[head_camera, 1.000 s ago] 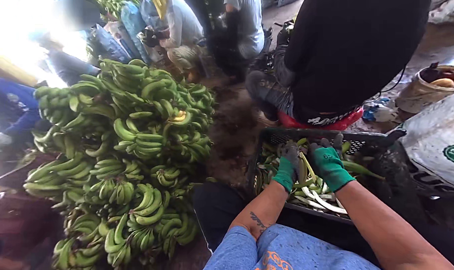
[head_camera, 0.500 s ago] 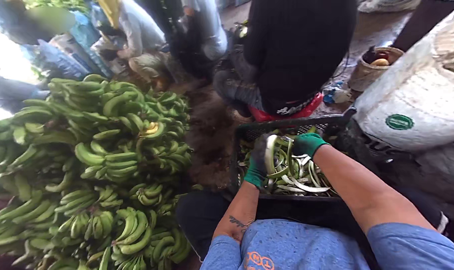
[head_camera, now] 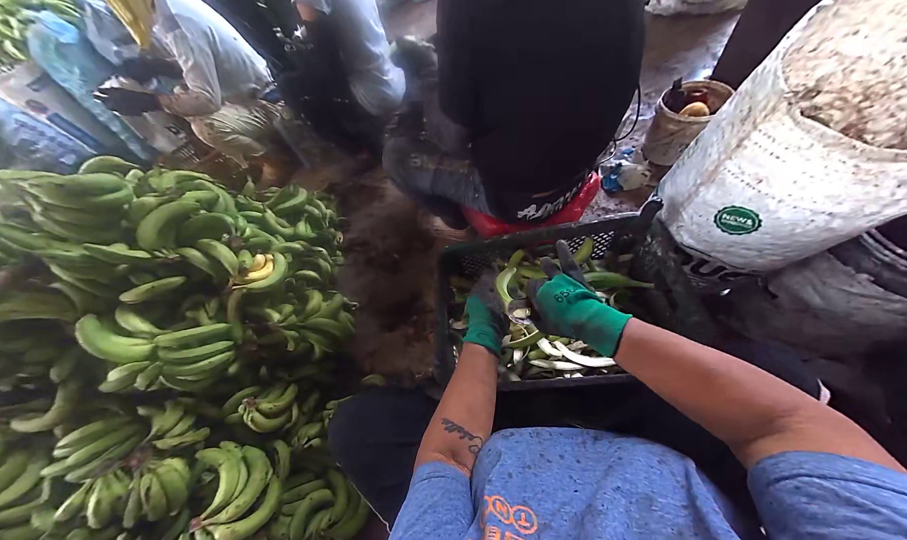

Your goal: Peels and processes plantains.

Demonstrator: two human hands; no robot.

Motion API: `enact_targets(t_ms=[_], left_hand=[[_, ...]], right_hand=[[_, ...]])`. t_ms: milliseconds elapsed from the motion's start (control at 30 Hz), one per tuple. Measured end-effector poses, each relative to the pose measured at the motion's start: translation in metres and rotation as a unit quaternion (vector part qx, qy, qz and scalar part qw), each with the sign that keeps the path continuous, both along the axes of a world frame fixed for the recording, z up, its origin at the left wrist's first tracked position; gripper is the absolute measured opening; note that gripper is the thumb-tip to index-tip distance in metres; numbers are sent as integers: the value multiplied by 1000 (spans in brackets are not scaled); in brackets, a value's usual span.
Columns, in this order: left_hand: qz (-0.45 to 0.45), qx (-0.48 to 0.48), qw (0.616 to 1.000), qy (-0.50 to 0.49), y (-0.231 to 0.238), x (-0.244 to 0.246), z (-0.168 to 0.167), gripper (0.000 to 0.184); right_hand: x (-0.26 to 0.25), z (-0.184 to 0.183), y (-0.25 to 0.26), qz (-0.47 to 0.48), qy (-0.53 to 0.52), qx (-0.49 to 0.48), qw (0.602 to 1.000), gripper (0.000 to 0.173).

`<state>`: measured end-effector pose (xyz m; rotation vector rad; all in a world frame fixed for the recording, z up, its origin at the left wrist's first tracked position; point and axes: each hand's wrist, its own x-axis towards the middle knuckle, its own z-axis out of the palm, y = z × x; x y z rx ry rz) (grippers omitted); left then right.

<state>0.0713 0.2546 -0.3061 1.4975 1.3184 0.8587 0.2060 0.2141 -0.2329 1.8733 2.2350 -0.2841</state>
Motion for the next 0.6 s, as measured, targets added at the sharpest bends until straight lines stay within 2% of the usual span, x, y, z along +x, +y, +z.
enact_targets(t_ms=[133, 233, 367, 467, 533, 567, 600], left_hand=[[-23, 11, 999, -27, -5, 4, -6, 28], [10, -14, 999, -31, -6, 4, -6, 32], [55, -56, 991, -109, -10, 10, -6, 40], [-3, -7, 993, -120, -14, 1, -10, 34], [-59, 28, 993, -98, -13, -3, -3, 38], [-66, 8, 989, -131, -13, 1, 0, 38], [-60, -43, 975, -208, -15, 9, 5, 34]], right_hand=[[-9, -10, 12, -69, 41, -13, 997, 32], [-7, -16, 26, -138, 76, -33, 987, 35], [2, -8, 39, -174, 47, -102, 978, 34], [22, -11, 45, -192, 54, -110, 974, 38], [47, -10, 40, -201, 62, -93, 973, 37], [60, -3, 33, -201, 59, -89, 974, 37], [71, 6, 25, -209, 55, -88, 972, 37]])
